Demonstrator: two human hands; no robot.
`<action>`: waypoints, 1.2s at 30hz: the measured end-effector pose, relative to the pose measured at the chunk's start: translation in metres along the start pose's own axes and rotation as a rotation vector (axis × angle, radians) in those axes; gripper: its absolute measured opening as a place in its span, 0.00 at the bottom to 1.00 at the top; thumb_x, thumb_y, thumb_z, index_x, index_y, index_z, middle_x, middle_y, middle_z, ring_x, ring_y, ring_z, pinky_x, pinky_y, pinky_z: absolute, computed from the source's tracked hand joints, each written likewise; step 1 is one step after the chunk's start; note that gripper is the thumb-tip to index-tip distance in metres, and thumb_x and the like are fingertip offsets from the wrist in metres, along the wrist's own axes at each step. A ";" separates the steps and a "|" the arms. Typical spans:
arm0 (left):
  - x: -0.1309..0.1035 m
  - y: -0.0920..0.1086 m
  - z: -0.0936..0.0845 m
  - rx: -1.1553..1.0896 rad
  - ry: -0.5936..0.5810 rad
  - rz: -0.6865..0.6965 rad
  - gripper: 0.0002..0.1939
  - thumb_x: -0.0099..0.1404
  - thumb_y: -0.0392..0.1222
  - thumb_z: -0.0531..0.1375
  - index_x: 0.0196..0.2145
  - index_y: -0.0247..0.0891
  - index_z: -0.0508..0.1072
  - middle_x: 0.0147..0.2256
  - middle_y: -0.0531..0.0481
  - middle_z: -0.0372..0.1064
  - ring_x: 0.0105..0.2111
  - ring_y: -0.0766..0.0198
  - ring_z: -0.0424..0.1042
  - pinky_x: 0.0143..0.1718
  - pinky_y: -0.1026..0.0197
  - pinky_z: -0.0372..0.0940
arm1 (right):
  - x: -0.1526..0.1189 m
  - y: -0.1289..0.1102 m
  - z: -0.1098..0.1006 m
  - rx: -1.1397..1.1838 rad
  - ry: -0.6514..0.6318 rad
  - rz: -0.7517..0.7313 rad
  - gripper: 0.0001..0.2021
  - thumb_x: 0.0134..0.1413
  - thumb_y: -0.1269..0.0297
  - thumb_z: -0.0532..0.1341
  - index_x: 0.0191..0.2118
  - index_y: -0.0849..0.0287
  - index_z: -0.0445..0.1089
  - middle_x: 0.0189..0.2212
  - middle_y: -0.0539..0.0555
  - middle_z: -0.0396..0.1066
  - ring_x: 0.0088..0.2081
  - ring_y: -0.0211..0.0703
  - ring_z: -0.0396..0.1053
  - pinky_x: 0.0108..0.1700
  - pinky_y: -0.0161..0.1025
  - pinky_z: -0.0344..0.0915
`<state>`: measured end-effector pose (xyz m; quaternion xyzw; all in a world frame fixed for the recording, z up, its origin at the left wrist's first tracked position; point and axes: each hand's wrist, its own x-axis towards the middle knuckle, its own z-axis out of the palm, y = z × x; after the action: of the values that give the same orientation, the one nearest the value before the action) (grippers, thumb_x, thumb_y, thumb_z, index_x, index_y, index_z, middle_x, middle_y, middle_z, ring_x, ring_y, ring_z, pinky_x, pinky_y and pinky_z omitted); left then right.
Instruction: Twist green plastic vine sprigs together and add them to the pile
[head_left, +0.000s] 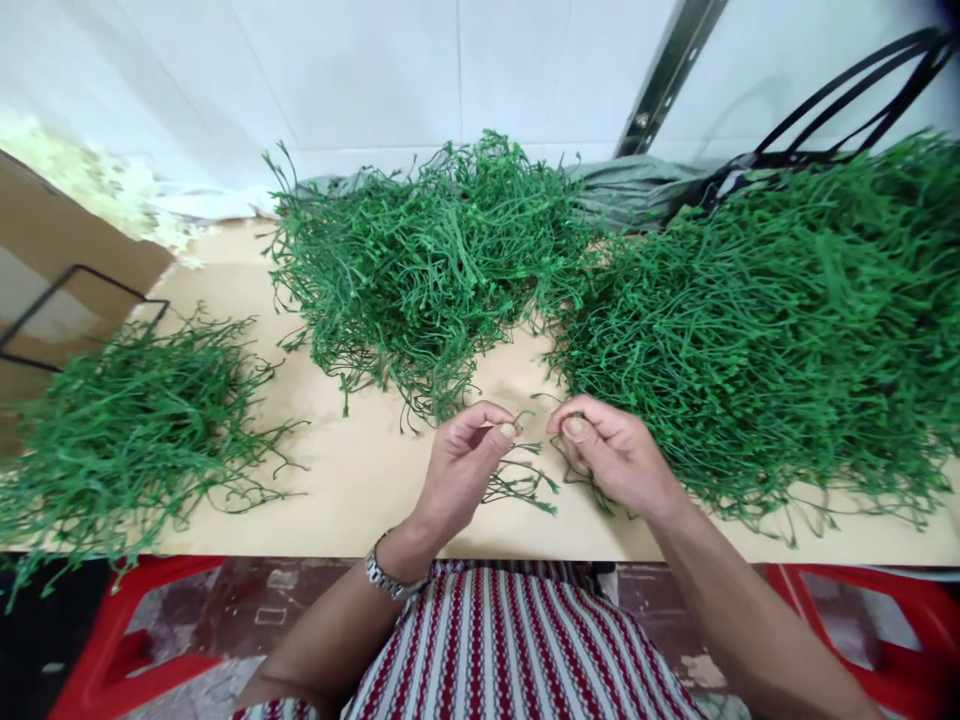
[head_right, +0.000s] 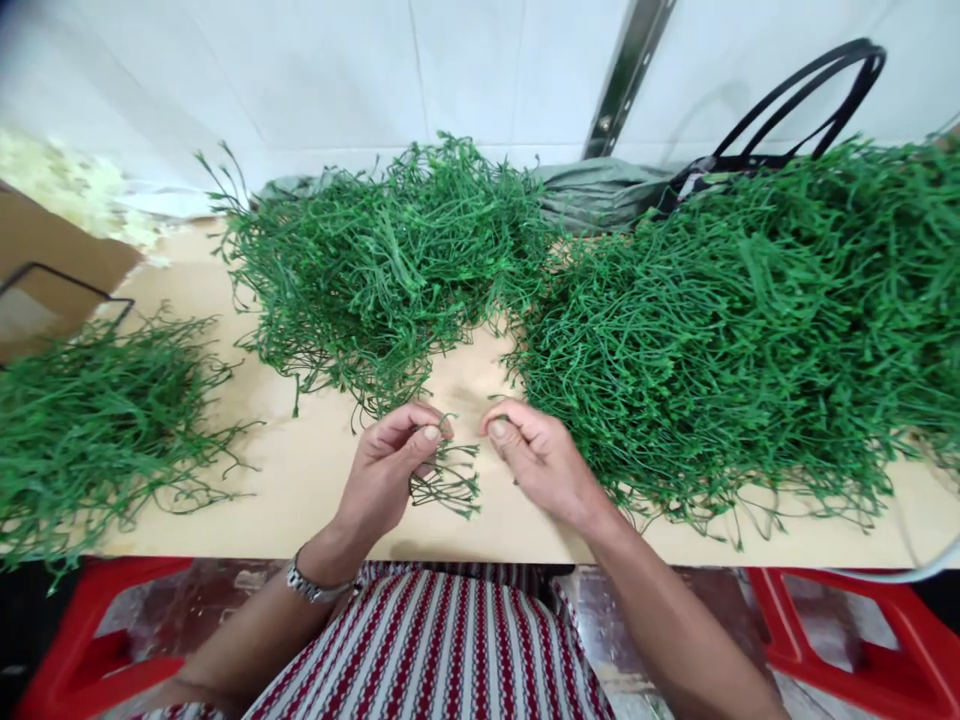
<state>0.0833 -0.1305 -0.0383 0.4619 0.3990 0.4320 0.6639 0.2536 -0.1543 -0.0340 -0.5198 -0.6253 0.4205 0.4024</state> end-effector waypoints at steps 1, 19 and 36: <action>0.002 -0.002 0.002 0.014 0.013 -0.009 0.08 0.54 0.43 0.61 0.25 0.35 0.68 0.23 0.55 0.59 0.20 0.74 0.52 0.19 0.69 0.48 | -0.001 -0.001 0.004 -0.050 -0.006 -0.018 0.13 0.60 0.58 0.49 0.33 0.60 0.65 0.18 0.46 0.57 0.19 0.32 0.54 0.22 0.30 0.52; 0.015 -0.002 -0.008 0.026 -0.195 -0.078 0.10 0.59 0.44 0.57 0.34 0.35 0.68 0.27 0.53 0.62 0.27 0.69 0.61 0.29 0.67 0.55 | -0.014 0.009 0.025 -0.647 -0.031 -0.184 0.07 0.58 0.66 0.52 0.36 0.61 0.66 0.33 0.55 0.73 0.32 0.41 0.70 0.33 0.34 0.60; 0.008 0.003 0.005 0.490 -0.220 0.110 0.07 0.53 0.30 0.54 0.19 0.34 0.63 0.18 0.57 0.55 0.22 0.71 0.54 0.25 0.67 0.52 | -0.013 0.023 0.021 -0.318 -0.010 -0.129 0.08 0.54 0.61 0.56 0.37 0.60 0.63 0.18 0.45 0.59 0.20 0.33 0.56 0.24 0.30 0.53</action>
<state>0.0898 -0.1236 -0.0351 0.6740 0.3914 0.3052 0.5471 0.2429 -0.1673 -0.0632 -0.5338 -0.7179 0.2921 0.3382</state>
